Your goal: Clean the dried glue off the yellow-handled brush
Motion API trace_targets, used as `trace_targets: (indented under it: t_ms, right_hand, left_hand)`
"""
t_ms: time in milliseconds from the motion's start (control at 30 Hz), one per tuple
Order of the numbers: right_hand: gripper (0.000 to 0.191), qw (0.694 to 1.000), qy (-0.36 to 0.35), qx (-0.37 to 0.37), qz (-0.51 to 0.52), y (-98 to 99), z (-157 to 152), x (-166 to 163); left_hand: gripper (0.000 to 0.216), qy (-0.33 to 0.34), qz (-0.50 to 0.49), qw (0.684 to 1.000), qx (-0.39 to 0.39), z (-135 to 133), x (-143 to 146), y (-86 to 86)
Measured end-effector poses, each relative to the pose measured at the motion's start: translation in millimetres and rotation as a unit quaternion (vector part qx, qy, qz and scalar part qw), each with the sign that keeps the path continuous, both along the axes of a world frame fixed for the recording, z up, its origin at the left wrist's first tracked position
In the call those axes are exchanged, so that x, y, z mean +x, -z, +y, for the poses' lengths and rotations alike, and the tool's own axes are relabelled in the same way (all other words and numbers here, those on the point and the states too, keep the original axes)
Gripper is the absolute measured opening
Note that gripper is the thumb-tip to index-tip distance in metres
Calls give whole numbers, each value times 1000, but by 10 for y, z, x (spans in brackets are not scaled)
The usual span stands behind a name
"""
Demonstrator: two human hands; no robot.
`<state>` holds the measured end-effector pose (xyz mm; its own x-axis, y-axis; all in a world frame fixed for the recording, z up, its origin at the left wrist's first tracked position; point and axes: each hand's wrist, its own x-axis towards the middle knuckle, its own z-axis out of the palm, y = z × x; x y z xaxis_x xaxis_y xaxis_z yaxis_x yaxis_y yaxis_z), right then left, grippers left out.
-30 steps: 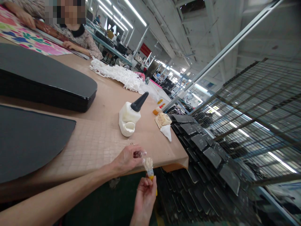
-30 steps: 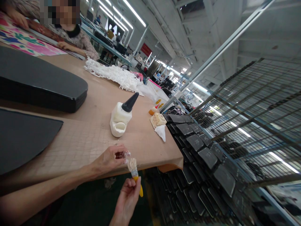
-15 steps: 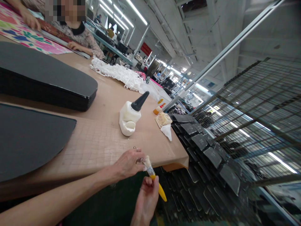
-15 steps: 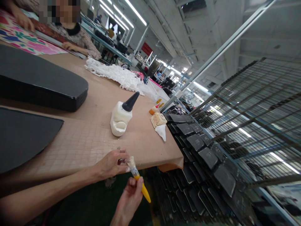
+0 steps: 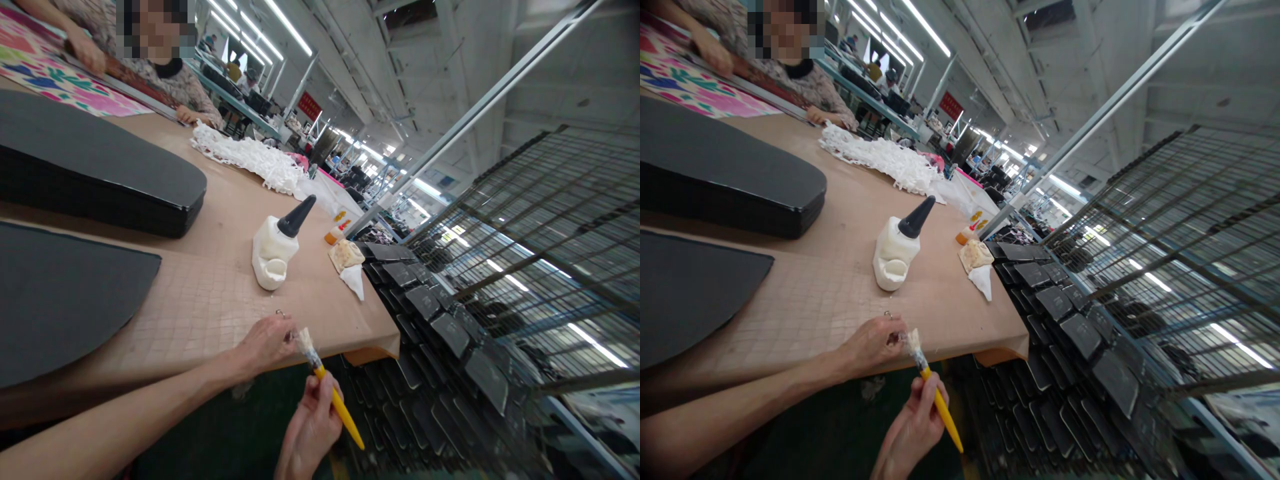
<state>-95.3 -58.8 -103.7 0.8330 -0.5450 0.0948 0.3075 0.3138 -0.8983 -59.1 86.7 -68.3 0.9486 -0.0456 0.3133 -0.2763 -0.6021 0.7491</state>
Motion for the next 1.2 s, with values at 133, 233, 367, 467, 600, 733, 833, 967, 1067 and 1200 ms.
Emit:
trace_targets:
  t_ms: [133, 233, 367, 467, 600, 733, 833, 967, 1067, 1200]
  right_hand:
    - [19, 998, 17, -60, -15, -31, -52, -17]
    - [19, 997, 9, -80, -22, -55, -34, -26]
    - [20, 994, 9, -103, -29, -99, 52, -61]
    - [21, 992, 6, -126, -31, -113, 81, -82]
    - [22, 989, 14, -148, -25, -97, 81, -89]
    - [22, 988, 16, -152, -28, -84, 85, -84]
    - [22, 991, 11, -135, -19, -79, 78, -76]
    - [22, 995, 4, -98, -8, -65, 55, -64]
    - [23, 997, 2, -77, 2, -51, 47, -59]
    - [23, 997, 8, -82, 3, -45, 55, -53]
  left_hand:
    - [12, -9, -11, 998, -54, 121, 49, 73]
    - [19, 42, 12, 990, -131, 135, 1, -55]
    - [23, 63, 90, 973, -201, 74, -63, -200]
    - [21, 91, 131, 953, -258, 41, -39, -143]
    - [14, 149, 125, 933, -301, 32, 10, -13]
    - [14, 186, 132, 924, -306, 36, 19, 28]
    - [14, 178, 131, 922, -317, 30, 37, 58]
    - [15, 200, 147, 909, -335, 22, 69, 105]
    - [17, 188, 142, 918, -319, 25, 60, 89]
    - [21, 167, 144, 932, -289, 27, 12, 15]
